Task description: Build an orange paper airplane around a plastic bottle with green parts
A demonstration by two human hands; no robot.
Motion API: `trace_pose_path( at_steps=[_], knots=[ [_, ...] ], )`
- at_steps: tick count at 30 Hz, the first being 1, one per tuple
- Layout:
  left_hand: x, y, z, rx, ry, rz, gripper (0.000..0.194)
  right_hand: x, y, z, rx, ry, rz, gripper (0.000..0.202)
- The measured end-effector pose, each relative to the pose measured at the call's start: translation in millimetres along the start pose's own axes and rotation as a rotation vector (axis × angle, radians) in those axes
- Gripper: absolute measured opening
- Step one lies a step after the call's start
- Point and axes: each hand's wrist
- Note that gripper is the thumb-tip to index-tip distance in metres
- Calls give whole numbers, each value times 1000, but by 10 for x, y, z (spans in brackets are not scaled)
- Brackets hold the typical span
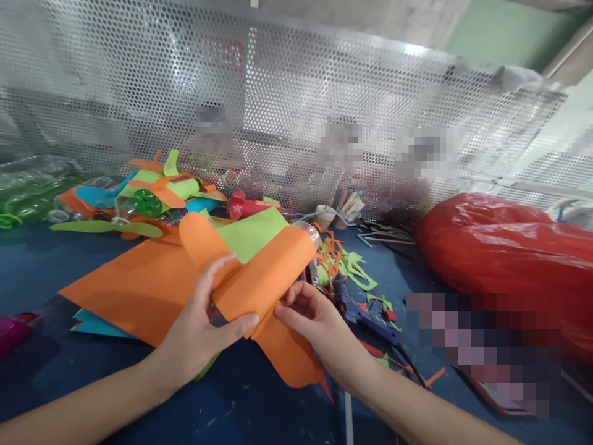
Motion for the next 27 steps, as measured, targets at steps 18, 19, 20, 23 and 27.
trace_pose_path(
  at_steps=[18, 19, 20, 23, 27],
  knots=[
    [167, -55, -39, 115, 103, -49, 64, 33, 11, 70, -145, 72, -96, 31],
    [169, -64, -31, 120, 123, -59, 64, 38, 10, 76, -138, 82, -106, 31],
    [170, -71, -21, 119, 140, -66, 65, 42, 7, 84, -129, 93, -114, 31],
    [162, -85, 14, 118, 170, -89, 66, 55, -3, 115, -109, 124, -114, 31],
    [148, -94, 34, 119, 182, -116, 68, 65, -18, 156, -97, 124, -106, 33]
  ],
)
Point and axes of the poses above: each hand's wrist, its own y-axis away from the middle knuckle, its own x-axis out of the back of the hand, z = x × y, and after that the axes turned 12 degrees about -z, right-handed
